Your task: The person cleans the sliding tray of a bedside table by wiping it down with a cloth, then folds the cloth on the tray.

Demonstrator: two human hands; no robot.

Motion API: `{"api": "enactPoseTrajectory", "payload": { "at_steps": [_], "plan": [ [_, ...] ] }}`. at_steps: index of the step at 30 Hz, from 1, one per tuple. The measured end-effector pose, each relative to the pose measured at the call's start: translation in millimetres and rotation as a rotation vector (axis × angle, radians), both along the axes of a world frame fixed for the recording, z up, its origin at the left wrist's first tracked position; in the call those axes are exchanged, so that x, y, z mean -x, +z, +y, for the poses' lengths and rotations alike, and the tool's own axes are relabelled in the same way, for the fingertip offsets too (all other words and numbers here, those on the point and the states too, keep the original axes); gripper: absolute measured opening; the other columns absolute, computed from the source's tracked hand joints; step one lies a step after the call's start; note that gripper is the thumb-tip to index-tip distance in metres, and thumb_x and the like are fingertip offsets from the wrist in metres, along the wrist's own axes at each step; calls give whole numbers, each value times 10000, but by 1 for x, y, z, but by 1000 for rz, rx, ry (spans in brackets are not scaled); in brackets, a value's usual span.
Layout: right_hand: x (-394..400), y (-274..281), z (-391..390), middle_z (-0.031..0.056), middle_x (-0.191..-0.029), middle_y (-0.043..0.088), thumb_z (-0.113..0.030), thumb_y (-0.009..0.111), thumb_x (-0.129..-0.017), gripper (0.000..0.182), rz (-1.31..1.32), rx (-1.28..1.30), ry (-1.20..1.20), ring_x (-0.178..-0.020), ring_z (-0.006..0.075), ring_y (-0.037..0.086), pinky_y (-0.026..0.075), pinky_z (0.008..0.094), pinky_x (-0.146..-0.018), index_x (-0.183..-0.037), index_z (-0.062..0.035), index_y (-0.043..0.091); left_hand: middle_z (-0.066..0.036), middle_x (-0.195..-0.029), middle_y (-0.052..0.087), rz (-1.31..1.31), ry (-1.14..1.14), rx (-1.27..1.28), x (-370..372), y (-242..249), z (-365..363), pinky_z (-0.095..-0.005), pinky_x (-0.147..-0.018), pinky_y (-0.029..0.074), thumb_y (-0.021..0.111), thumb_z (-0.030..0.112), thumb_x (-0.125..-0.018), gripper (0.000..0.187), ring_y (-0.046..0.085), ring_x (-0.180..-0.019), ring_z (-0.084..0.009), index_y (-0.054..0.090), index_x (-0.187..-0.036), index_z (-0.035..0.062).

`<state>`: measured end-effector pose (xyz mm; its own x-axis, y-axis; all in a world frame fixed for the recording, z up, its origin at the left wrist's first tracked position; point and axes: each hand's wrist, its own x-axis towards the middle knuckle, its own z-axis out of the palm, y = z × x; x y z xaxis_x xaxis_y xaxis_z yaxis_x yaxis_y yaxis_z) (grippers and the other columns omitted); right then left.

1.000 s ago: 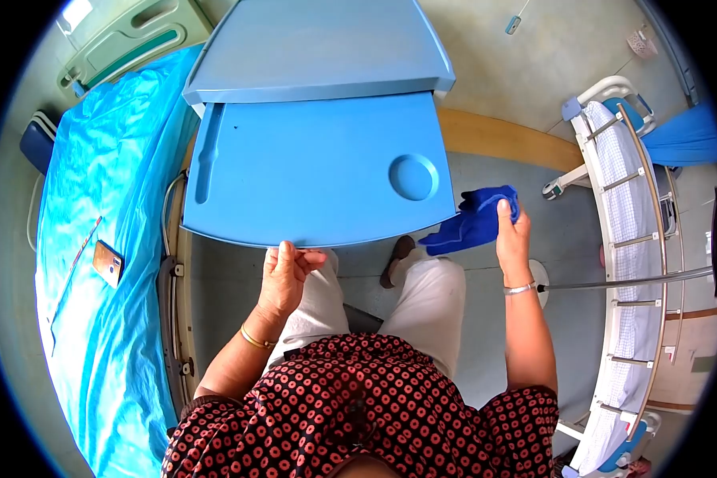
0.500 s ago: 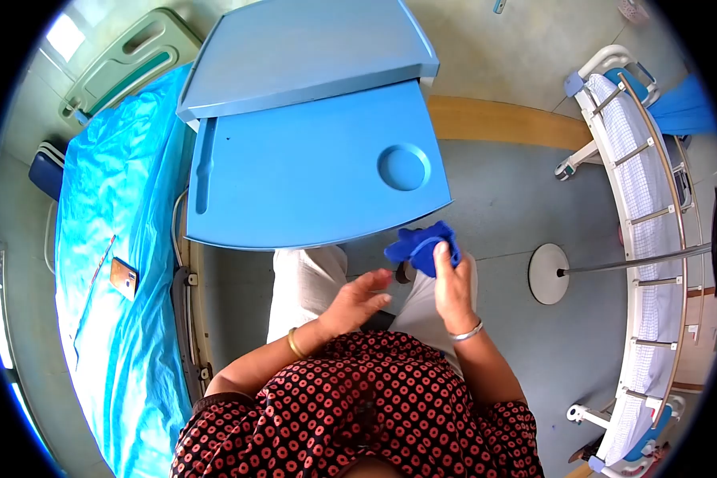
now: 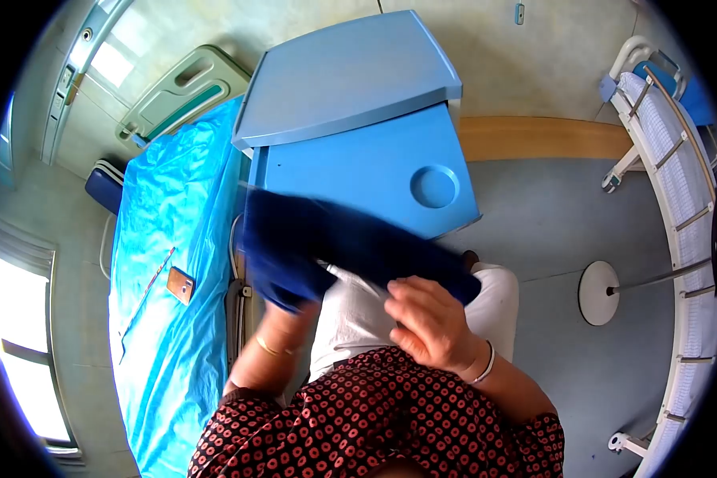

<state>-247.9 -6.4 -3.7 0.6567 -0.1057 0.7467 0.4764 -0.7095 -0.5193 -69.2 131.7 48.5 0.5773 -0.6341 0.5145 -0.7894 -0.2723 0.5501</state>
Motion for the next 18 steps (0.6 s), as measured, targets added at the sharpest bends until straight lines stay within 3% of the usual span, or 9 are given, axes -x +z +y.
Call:
{"api": "enactPoseTrajectory", "payload": {
  "at_steps": [2,3,7,9,10,11,12,14,18],
  "plan": [
    [-2,-30,-7,142,-926,651,-40,645,-762,234,40,-156,-30,-845,290,637,521,361,-720,-990,-4,611,-115,-1093,584,552,-415,863,-15,18,-17,-354,-870,469,507,422,-920,455,583,-975,-225,522,-1151,30],
    [0,-42,-11,133,-904,654,-22,630,-769,203,66,-206,-72,-816,284,638,519,357,-697,-971,-7,616,-107,-1084,594,474,-325,1078,-31,16,-25,-356,-871,472,462,380,-954,407,585,-984,-220,517,-1170,40],
    [28,-79,-26,131,-849,653,10,598,-794,143,261,-324,-243,-756,285,632,509,343,-661,-931,-13,631,-94,-1039,628,-86,-299,781,-68,13,-21,-356,-795,500,561,200,-916,285,614,-914,-212,548,-1164,61],
    [49,-98,-37,138,-828,651,5,591,-796,121,342,-270,-329,-746,284,631,505,346,-655,-909,-2,635,-162,-1040,616,-604,110,-360,-45,27,-26,-326,-797,494,672,13,-739,434,613,-894,-274,544,-1154,12],
    [59,-108,-43,141,-819,650,1,585,-801,116,368,-231,-379,-737,288,630,505,348,-654,-905,1,637,-190,-1098,590,-323,-298,-93,-91,-38,-15,-347,-874,466,647,1,-727,442,579,-987,-332,540,-1156,6],
    [68,-117,-49,141,-819,650,1,585,-801,116,371,-232,-374,-737,288,630,505,348,-654,-905,1,637,-199,-1187,544,104,-281,-179,-64,-23,-19,-356,-961,414,609,-33,-736,428,510,-1100,-358,548,-1159,-7],
    [78,-126,-54,142,-819,652,-6,576,-815,114,371,-202,-444,-735,277,634,504,341,-659,-911,8,637,-186,-1180,554,-339,-198,-453,-51,-18,-27,-393,-986,401,611,-32,-719,419,493,-1142,-357,561,-1134,-11],
    [85,-136,-58,143,-818,654,-13,567,-829,115,385,-178,-514,-733,266,639,504,333,-665,-916,16,636,-189,-1182,549,-270,-279,-381,-28,-12,-34,-413,-991,397,652,-1,-698,424,488,-1157,-358,573,-1114,-7],
    [61,-130,-60,137,-833,662,-47,559,-869,136,410,-564,-603,-765,194,650,496,296,-679,-946,44,626,-169,-1200,533,-265,-430,-286,6,-8,-65,-422,-977,398,726,112,-681,459,485,-1148,-352,583,-1109,26]
  ]
}}
